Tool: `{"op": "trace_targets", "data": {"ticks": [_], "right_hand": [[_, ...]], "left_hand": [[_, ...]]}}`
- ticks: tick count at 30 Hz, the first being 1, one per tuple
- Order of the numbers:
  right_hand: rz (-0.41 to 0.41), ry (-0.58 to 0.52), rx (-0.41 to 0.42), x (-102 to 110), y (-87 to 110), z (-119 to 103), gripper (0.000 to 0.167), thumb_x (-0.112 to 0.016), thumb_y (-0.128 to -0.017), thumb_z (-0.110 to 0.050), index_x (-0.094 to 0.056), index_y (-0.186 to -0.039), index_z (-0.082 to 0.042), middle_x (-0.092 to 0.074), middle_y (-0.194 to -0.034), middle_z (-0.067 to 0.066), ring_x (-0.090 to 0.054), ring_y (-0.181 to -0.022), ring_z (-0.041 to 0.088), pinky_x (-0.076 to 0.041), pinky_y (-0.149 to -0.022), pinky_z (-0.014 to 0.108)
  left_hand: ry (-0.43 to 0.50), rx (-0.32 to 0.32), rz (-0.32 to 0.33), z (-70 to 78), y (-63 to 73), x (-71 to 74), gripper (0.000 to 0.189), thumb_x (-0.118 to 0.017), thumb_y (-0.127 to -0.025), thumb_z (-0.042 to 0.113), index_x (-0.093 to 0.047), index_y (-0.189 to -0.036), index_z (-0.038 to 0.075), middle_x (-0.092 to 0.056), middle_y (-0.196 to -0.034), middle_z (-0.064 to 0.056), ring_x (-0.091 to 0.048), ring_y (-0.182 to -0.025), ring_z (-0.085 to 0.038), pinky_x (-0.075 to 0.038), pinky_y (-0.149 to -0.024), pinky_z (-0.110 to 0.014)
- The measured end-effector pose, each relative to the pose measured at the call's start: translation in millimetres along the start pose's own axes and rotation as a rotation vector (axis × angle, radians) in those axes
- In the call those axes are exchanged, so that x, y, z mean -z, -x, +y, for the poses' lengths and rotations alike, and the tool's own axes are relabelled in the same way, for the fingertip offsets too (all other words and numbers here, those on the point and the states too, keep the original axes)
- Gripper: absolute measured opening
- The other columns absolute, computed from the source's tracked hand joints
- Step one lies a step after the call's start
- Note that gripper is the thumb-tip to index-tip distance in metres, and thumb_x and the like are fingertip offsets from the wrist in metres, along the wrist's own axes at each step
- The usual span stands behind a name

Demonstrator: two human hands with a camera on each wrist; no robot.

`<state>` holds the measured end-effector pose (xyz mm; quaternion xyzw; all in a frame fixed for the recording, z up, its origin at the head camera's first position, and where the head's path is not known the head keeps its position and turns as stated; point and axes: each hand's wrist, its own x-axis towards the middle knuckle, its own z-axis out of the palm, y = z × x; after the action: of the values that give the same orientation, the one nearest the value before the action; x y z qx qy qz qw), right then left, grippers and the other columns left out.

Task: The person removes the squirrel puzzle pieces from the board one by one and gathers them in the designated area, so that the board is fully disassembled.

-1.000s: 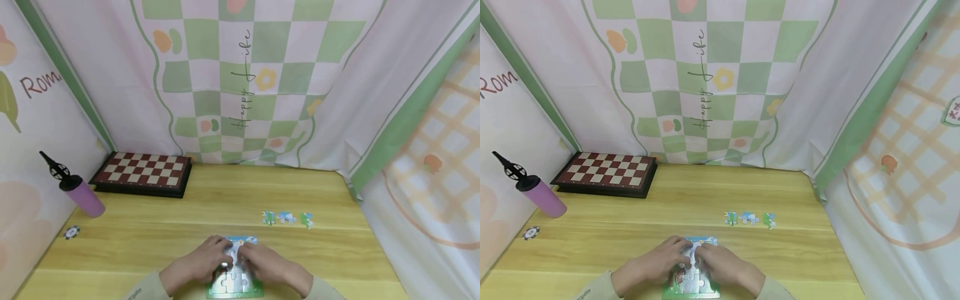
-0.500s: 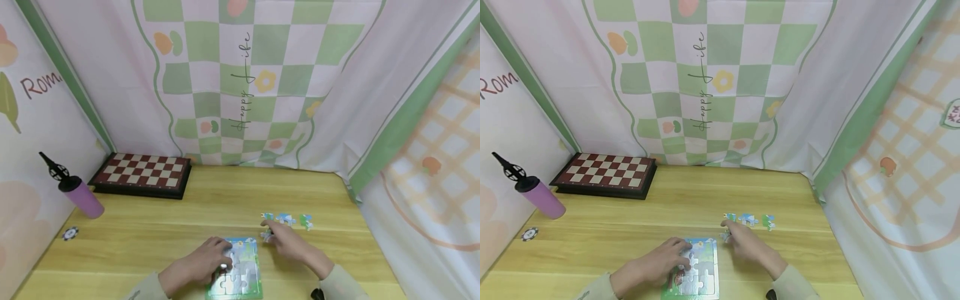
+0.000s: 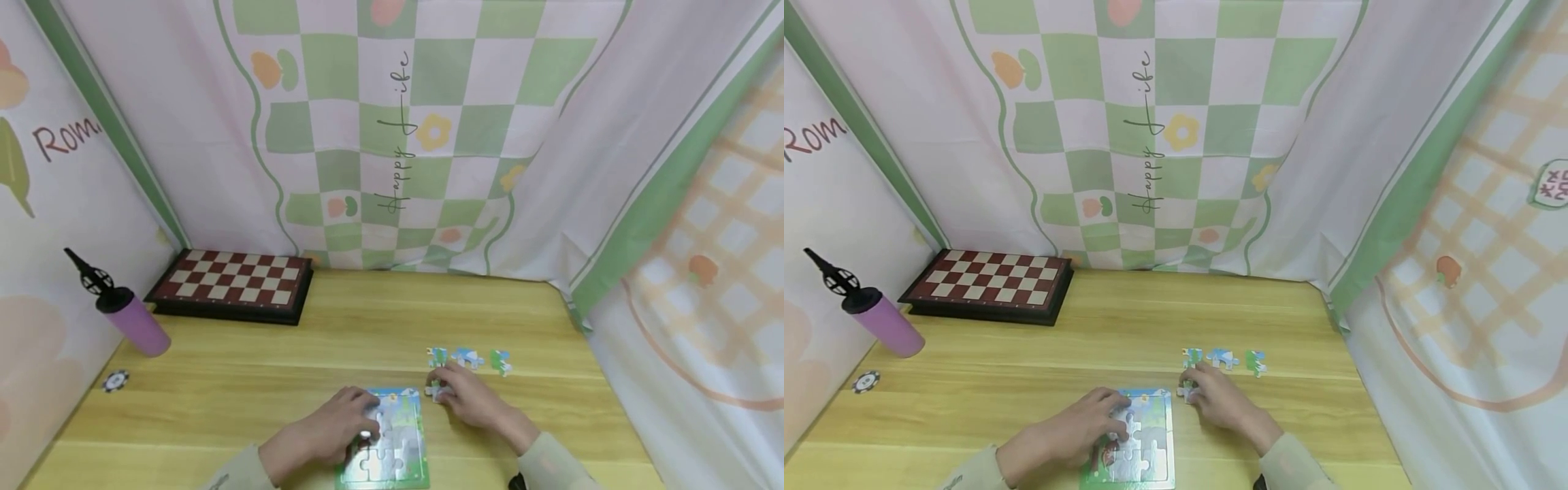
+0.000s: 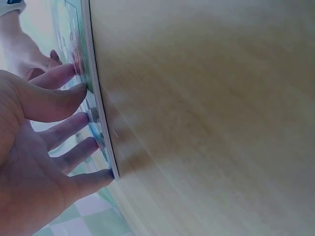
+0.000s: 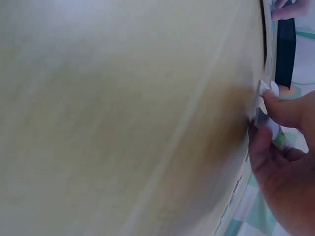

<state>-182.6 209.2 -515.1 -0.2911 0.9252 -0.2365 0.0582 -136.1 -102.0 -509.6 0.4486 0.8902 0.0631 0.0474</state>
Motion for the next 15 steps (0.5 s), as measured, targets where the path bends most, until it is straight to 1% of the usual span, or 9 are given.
{"op": "trace_targets", "data": {"ticks": [4, 6, 9, 12, 15], "right_hand": [[0.032, 0.075, -0.018, -4.6, 0.1, 0.1, 0.029, -0.074, -0.093, -0.015, -0.072, -0.122, -0.016, -0.063, -0.107, -0.004, -0.061, -0.099, 0.011, -0.060, -0.088, 0.031], [0.047, 0.108, -0.022, -5.9, -0.1, 0.2, 0.032, -0.075, -0.092, -0.016, -0.072, -0.124, -0.016, -0.063, -0.107, -0.004, -0.059, -0.100, 0.011, -0.059, -0.086, 0.030], [0.062, 0.151, -0.012, -6.9, -0.4, -0.1, 0.036, -0.077, -0.091, -0.017, -0.072, -0.127, -0.015, -0.062, -0.107, -0.003, -0.055, -0.098, 0.011, -0.055, -0.081, 0.025], [0.073, 0.191, 0.006, -7.6, 0.1, -1.0, 0.038, -0.078, -0.089, -0.019, -0.073, -0.127, -0.015, -0.062, -0.105, -0.002, -0.053, -0.095, 0.010, -0.051, -0.076, 0.021], [0.080, 0.216, 0.020, -8.1, 0.8, -1.5, 0.038, -0.079, -0.088, -0.020, -0.074, -0.125, -0.015, -0.063, -0.103, -0.001, -0.052, -0.092, 0.009, -0.049, -0.073, 0.019]], "left_hand": [[0.017, 0.006, 0.003, 0.3, -0.4, -1.6, 0.017, -0.075, -0.092, 0.027, -0.072, -0.105, 0.039, -0.060, -0.148, -0.007, -0.055, -0.137, -0.032, -0.046, -0.119, -0.053], [0.025, 0.009, 0.005, 0.4, -0.9, -2.8, 0.010, -0.072, -0.095, 0.034, -0.072, -0.104, 0.039, -0.060, -0.148, -0.007, -0.055, -0.137, -0.033, -0.045, -0.118, -0.054], [0.025, 0.016, 0.007, 0.6, -1.9, -4.7, 0.010, -0.072, -0.093, 0.042, -0.072, -0.103, 0.038, -0.060, -0.148, -0.008, -0.054, -0.137, -0.035, -0.045, -0.118, -0.055], [0.018, 0.019, 0.010, 1.2, -2.2, -6.2, 0.017, -0.075, -0.089, 0.051, -0.071, -0.100, 0.038, -0.060, -0.147, -0.008, -0.054, -0.137, -0.036, -0.045, -0.117, -0.056], [0.022, 0.022, 0.010, 2.0, -2.0, -7.7, 0.024, -0.076, -0.085, 0.057, -0.071, -0.098, 0.038, -0.059, -0.148, -0.007, -0.053, -0.137, -0.036, -0.045, -0.116, -0.058]]}}
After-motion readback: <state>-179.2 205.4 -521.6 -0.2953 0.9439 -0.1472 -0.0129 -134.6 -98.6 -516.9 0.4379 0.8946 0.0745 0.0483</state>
